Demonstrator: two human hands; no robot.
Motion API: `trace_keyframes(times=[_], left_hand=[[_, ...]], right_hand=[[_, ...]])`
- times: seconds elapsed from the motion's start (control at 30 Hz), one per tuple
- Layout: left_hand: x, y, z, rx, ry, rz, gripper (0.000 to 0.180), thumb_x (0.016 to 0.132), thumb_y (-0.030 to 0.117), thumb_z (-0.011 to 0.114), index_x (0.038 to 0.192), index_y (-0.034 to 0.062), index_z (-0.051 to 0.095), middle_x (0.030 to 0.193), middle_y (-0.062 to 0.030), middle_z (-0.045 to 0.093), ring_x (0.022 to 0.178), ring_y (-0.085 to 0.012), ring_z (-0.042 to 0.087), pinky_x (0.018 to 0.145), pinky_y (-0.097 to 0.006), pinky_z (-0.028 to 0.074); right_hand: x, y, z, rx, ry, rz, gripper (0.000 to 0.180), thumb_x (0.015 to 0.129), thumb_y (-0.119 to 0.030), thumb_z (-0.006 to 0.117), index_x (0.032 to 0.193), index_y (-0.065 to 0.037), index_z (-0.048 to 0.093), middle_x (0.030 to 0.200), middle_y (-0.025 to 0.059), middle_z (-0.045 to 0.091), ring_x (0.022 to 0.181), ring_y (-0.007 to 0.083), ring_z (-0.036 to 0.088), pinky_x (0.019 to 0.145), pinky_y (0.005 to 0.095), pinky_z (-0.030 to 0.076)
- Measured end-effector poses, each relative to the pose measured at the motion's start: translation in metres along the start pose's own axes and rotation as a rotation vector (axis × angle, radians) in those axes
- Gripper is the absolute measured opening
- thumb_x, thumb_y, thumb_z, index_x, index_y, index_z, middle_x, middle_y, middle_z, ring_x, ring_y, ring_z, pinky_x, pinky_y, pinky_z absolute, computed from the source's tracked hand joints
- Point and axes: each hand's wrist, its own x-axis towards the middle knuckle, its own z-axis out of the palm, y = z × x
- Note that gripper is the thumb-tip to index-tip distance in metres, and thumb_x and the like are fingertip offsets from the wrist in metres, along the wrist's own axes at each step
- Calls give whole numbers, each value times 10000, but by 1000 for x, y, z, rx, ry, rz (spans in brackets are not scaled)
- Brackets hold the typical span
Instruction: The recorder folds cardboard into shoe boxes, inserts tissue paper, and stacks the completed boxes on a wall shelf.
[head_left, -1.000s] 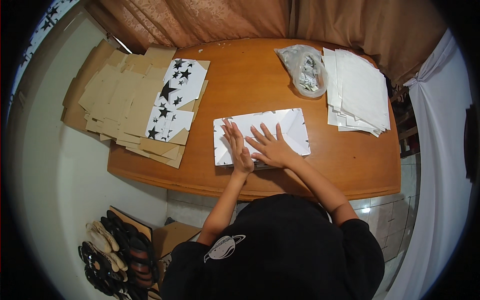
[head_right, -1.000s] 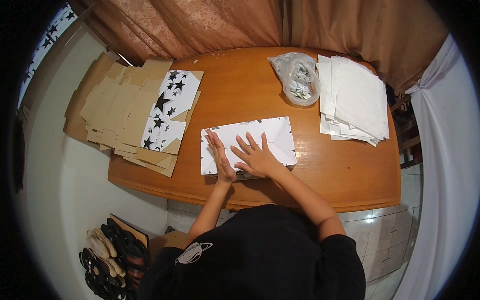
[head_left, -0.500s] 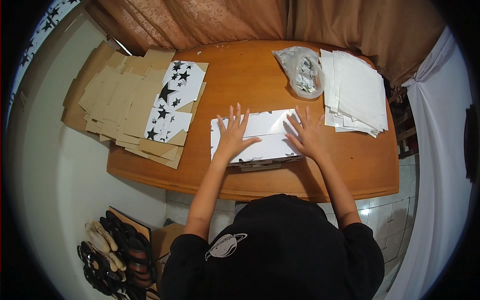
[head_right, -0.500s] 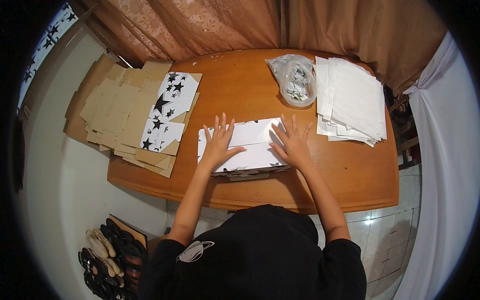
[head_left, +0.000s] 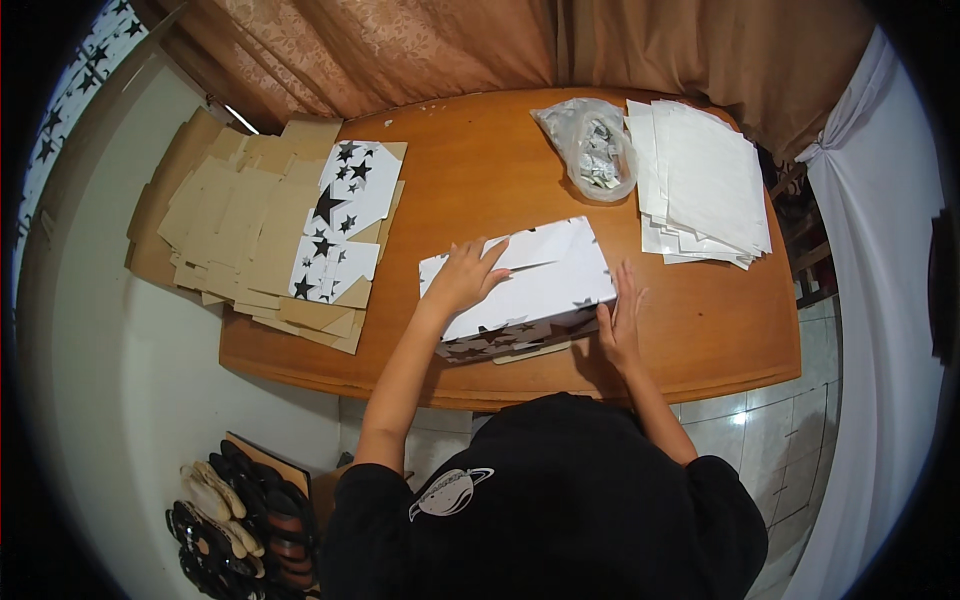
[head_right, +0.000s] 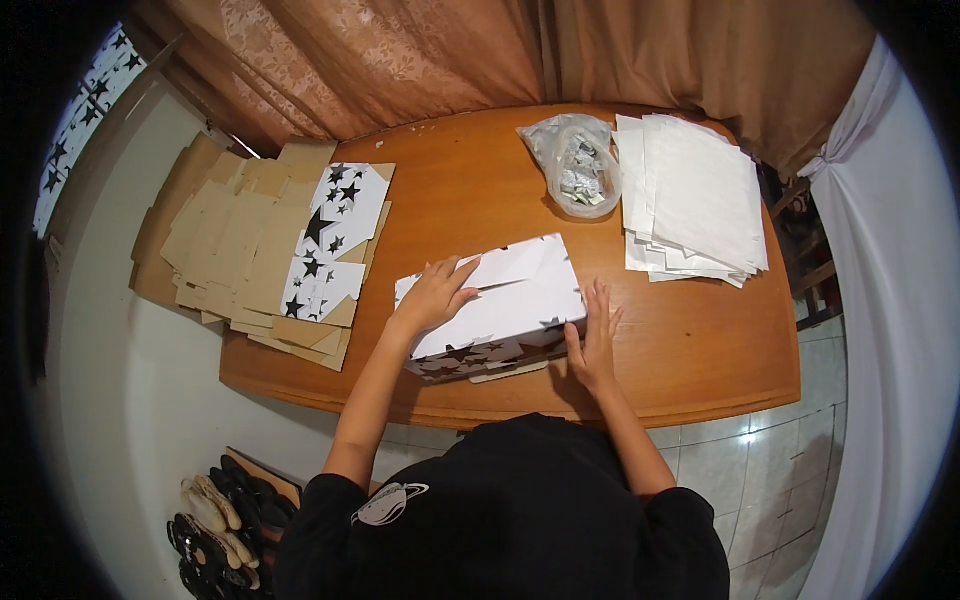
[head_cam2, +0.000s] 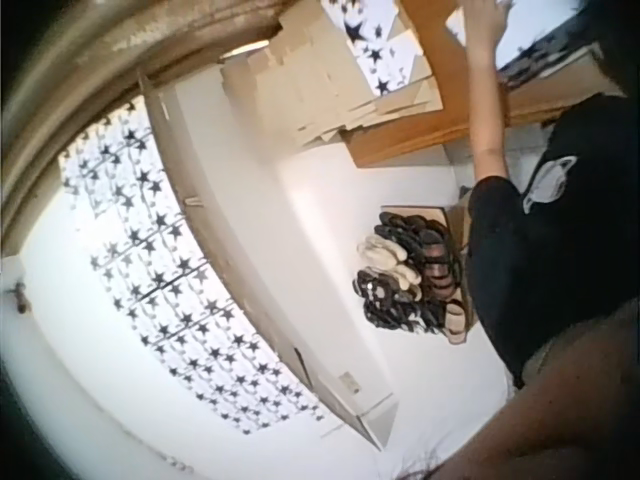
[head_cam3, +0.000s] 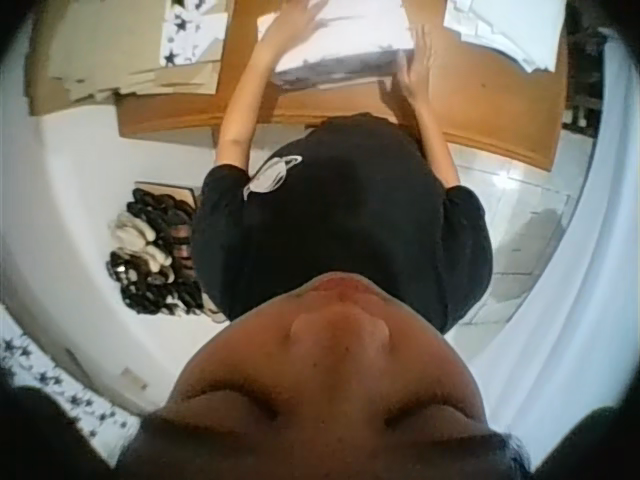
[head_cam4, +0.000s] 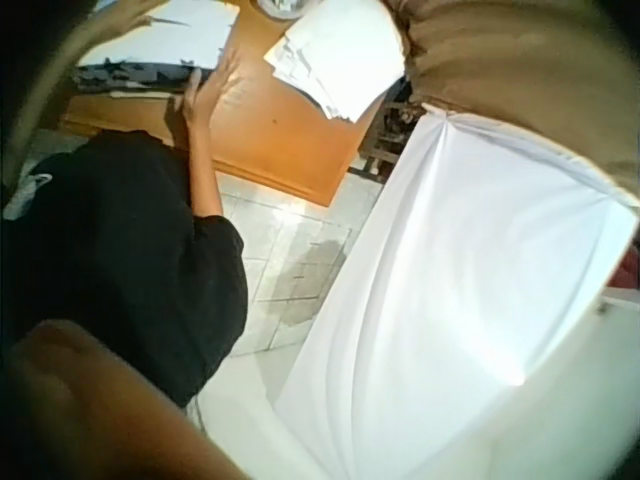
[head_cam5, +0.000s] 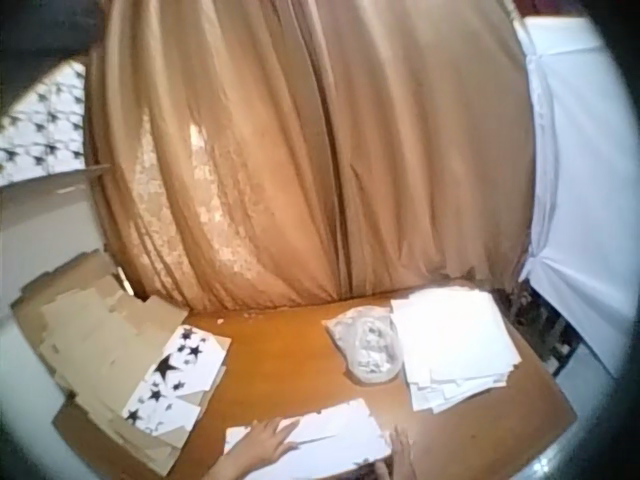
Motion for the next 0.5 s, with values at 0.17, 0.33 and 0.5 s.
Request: trace_keyframes(times=[0.17, 0.33, 0.5], left_hand=[[12, 29, -13, -165, 238, -121, 497, 896, 366, 458, 1283, 60, 403, 1095, -258, 513, 958, -409, 531, 808, -455, 444], [22, 73, -5, -325, 469, -292, 507, 910, 329, 440, 1321, 50, 341, 1038, -242, 525, 890, -408, 545, 744, -446, 450], [15, 81, 4, -486, 512, -500, 622, 912, 349, 425, 1358, -22, 201, 1218, -281, 424, 1086, -430, 448, 894, -447, 380]], right_hand=[[-2, -3, -7, 107, 145, 41, 766, 858, -361, 511, 1402, -27, 87, 1459, 159, 141, 1322, 341, 204, 1052, 525, -25], [32, -37, -10, 172, 110, -6, 1070, 689, -550, 648, 1398, -14, 53, 1435, 222, 152, 1316, 378, 171, 1039, 556, 8], [52, -84, -19, -256, -107, 190, 1289, 525, -686, 679, 1404, -50, -17, 1439, 261, 12, 1342, 394, 44, 942, 692, -38]])
